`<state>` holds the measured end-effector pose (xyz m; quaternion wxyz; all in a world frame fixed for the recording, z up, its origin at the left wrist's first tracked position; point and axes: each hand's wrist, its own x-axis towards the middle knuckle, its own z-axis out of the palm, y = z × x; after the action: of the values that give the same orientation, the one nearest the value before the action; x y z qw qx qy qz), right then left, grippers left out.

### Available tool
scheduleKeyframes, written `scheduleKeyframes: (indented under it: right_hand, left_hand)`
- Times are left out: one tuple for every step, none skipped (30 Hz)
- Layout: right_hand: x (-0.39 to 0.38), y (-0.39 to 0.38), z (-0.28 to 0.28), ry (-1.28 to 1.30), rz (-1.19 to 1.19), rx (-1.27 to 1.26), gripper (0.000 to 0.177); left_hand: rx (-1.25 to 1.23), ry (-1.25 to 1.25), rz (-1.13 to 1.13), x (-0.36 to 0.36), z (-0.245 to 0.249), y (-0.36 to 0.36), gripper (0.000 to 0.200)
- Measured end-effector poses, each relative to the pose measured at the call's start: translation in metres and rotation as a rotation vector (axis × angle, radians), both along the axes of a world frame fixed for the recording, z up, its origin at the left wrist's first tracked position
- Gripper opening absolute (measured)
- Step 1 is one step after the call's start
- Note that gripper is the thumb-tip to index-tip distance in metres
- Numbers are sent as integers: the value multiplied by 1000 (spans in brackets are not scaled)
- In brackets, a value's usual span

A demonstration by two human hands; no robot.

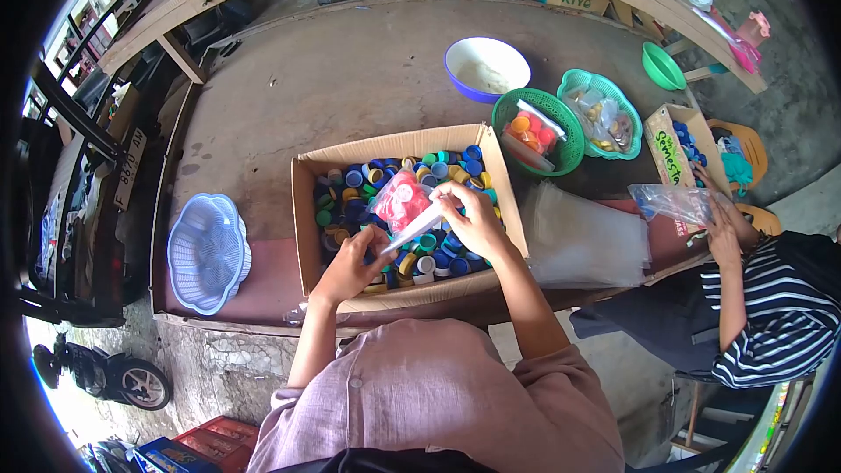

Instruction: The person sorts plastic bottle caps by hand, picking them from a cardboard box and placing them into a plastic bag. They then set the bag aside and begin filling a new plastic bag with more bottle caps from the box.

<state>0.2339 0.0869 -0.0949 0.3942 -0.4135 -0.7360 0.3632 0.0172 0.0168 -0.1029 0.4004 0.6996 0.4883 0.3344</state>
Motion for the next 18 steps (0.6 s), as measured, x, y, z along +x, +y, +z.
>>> scheduleKeyframes:
  right_hand:
    - [1, 1, 0, -2, 1, -2, 11]
    - [3, 3, -1, -24, -7, -42, 11]
    - [4, 4, 0, -46, -16, -83, 12]
    - [5, 4, 3, -48, -17, -83, 12]
    - [8, 5, 9, -139, -43, 6, 12]
    - [9, 5, 13, -230, -70, 97, 13]
    - [12, 8, 14, -238, -142, 234, 16]
    - [17, 14, 13, -290, -218, 326, 16]
    - [20, 14, 19, -313, -221, 285, 19]
    - [21, 12, 28, -334, -221, 242, 21]
    - [16, 7, 38, -330, -89, 345, 24]
    - [11, 3, 44, -325, 42, 445, 28]
    - [7, -2, 44, -337, 147, 412, 33]
    - [3, -1, 38, -386, 191, 497, 29]
    - [3, 1, 31, -402, 209, 493, 24]
    - [3, 2, 27, -417, 229, 491, 20]
    - [3, 3, 25, -416, 232, 492, 20]
    - [2, 3, 24, -385, 240, 326, 15]
  left_hand:
    - [20, -10, 23, 1, -3, 1, 13]
    - [19, -11, 23, 1, -5, 2, 13]
    - [99, -18, 47, 0, -5, 3, 12]
    - [180, -25, 71, 0, -7, 4, 11]
    - [178, -27, 72, 1, -9, 6, 11]
    - [205, -27, 62, 1, -12, 7, 9]
    - [231, -27, 52, 0, -13, 7, 8]
    - [232, -28, 51, -2, -13, 7, 8]
    - [218, -37, 42, -4, -13, 8, 10]
    - [202, -45, 36, -5, -13, 8, 11]
    - [200, -43, 38, -6, -12, 7, 11]
    - [145, -53, 34, -5, -11, 8, 12]
    - [92, -64, 27, -4, -9, 8, 13]
    - [91, -65, 25, -4, -10, 7, 13]
    - [81, -70, 21, -4, -9, 7, 14]
    - [72, -74, 19, -6, -10, 7, 16]
    - [72, -74, 23, -8, -10, 6, 16]
    - [-9, -42, 8, -10, -12, 5, 15]
